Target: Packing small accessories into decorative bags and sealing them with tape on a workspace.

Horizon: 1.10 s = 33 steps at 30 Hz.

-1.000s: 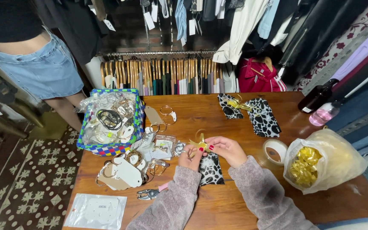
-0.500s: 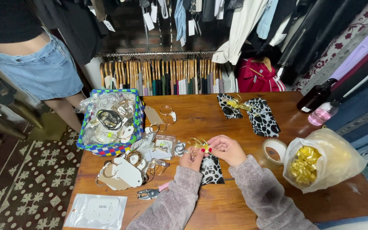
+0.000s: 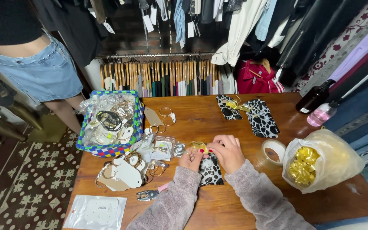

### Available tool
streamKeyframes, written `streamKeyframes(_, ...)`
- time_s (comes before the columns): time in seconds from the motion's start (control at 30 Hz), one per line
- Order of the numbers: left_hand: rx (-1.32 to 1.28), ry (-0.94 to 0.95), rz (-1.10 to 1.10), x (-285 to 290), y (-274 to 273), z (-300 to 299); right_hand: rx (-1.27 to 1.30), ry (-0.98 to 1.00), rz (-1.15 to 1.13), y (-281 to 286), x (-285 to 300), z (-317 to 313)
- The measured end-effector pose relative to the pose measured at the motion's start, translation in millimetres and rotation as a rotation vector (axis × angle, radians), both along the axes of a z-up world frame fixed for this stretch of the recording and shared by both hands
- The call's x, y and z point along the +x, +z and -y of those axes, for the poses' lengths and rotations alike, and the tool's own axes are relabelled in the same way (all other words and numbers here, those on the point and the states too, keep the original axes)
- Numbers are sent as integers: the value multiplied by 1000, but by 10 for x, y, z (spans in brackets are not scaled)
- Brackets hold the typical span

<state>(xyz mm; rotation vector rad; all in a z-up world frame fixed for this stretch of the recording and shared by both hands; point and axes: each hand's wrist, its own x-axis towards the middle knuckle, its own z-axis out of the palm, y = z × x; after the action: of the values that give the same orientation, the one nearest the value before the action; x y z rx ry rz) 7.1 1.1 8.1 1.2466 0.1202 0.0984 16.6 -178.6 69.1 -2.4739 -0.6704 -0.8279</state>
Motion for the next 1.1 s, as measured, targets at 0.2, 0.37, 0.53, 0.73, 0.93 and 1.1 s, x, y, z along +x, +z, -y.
streamKeyframes(0.2, -260, -123, -130, 228, -143, 22, -218, 156, 189, -17, 34, 106)
streamKeyframes(0.37, -272, -279, -73, 263, -251, 20, -136, 210, 279, -41, 157, 226)
streamKeyframes(0.53, -65, -271, 79, 416, -610, -43, 131, 169, 92, 28, 124, 339)
streamKeyframes(0.73, 977, -253, 306, -110, 390, -168, 772, 197, -808, -31, 30, 534)
streamKeyframes(0.93, 1062, -538, 69, -159, 420, -85, 773, 211, -1122, -831, 403, 681)
streamKeyframes(1.1, 916, -501, 139, -138, 191, -34, 441, 91, -1086, -838, 532, 499)
